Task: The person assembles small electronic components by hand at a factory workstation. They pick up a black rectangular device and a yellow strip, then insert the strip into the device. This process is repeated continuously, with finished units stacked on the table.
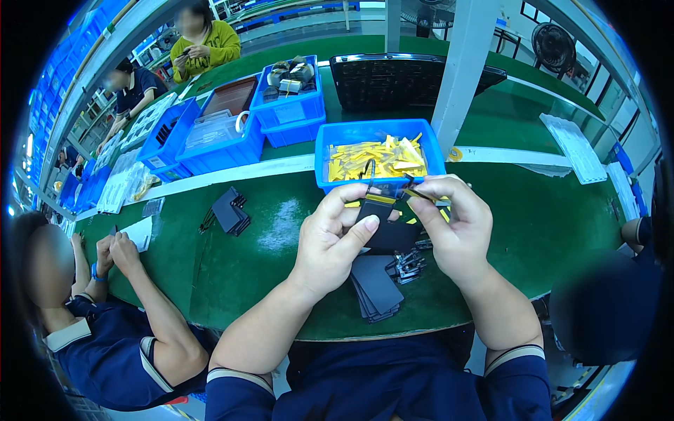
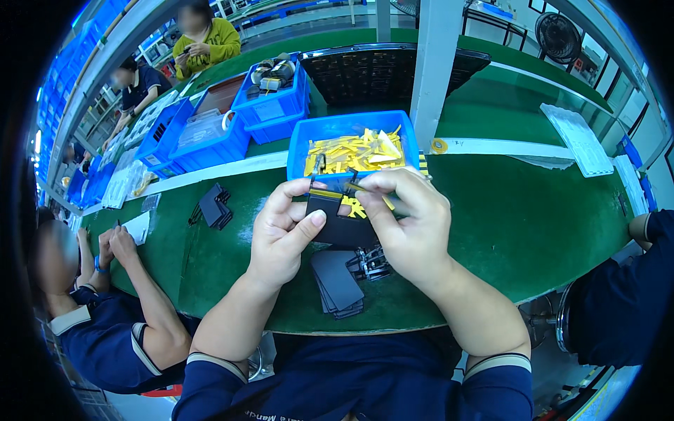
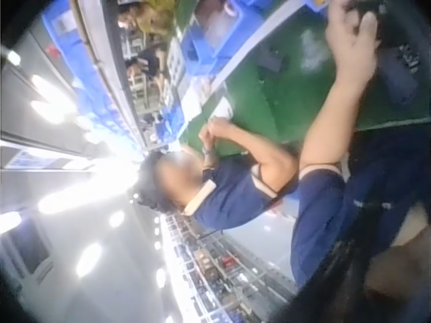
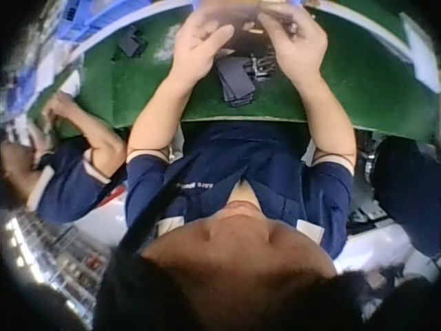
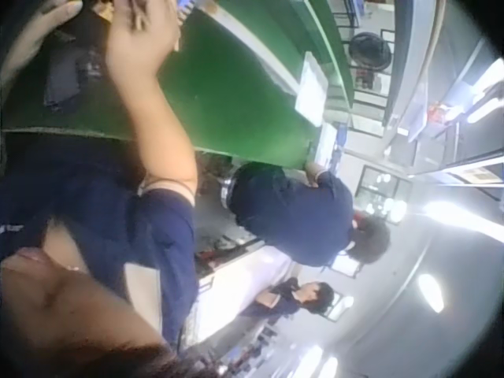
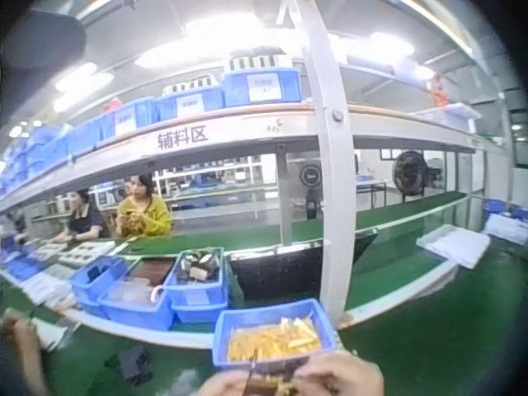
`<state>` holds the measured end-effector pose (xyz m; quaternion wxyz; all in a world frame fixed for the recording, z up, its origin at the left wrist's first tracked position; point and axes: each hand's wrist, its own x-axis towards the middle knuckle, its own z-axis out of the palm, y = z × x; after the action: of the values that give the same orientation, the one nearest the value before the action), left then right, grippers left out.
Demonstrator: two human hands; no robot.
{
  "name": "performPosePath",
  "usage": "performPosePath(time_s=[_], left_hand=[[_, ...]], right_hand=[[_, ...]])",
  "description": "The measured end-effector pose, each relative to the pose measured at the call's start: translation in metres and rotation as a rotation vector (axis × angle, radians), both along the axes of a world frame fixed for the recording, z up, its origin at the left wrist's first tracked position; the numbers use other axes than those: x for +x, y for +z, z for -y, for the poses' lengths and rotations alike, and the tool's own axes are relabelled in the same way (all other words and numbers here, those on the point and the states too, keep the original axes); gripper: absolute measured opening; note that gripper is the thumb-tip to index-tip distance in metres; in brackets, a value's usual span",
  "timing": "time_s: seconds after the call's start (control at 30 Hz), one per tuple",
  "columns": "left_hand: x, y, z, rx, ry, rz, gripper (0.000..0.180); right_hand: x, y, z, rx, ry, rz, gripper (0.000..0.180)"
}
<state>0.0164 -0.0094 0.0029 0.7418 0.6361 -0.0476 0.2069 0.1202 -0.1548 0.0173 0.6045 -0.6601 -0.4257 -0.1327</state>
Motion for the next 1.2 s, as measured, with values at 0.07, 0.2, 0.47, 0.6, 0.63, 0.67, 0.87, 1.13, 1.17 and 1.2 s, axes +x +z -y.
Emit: performPosePath(time_s=[0.07, 0.2, 0.47, 0.6, 0.63, 0.67, 0.87, 1.13, 1.17, 1.2], left_hand=[[0.000, 0.000, 0.003, -0.026, 0.008, 0.000, 0.031], [-0.003, -0.002, 0.001, -0.034, 0.004, -0.049, 0.030], [-0.002, -0.002, 0.004, -0.043, 0.016, -0.037, 0.030], [-0.004, -0.003, 0.003, -0.026, 0.016, -0.072, 0.029], [-0.004, -0.005, 0.002, -0.012, 0.022, -0.074, 0.029], [-0.004, -0.005, 0.001, 0.002, 0.027, -0.076, 0.029], [-0.003, -0.006, 0.008, 0.390, 0.292, 0.009, 0.031], [-0.004, 0.001, 0.008, 0.599, 0.419, -0.029, 0.029], [0.000, -0.008, 0.001, 0.353, 0.356, -0.066, 0.031], [0.000, -0.001, -0.002, 0.291, 0.329, -0.075, 0.030]], right_hand=[[0.000, -0.004, -0.003, 0.062, 0.061, -0.057, 0.012], [-0.006, 0.004, -0.003, 0.057, 0.153, -0.127, 0.011], [-0.001, 0.002, -0.003, 0.050, 0.167, -0.015, 0.012], [-0.004, 0.001, -0.005, 0.089, 0.215, -0.157, 0.012], [-0.005, 0.001, -0.005, 0.089, 0.221, -0.174, 0.012], [-0.006, 0.001, -0.006, 0.092, 0.229, -0.221, 0.013], [0.001, 0.000, -0.006, -0.026, 0.056, 0.174, 0.018], [-0.005, 0.005, -0.007, -0.049, 0.113, 0.340, 0.021], [-0.005, 0.005, -0.007, -0.040, 0.098, 0.275, 0.020], [-0.003, 0.005, -0.005, -0.032, 0.079, 0.209, 0.018]])
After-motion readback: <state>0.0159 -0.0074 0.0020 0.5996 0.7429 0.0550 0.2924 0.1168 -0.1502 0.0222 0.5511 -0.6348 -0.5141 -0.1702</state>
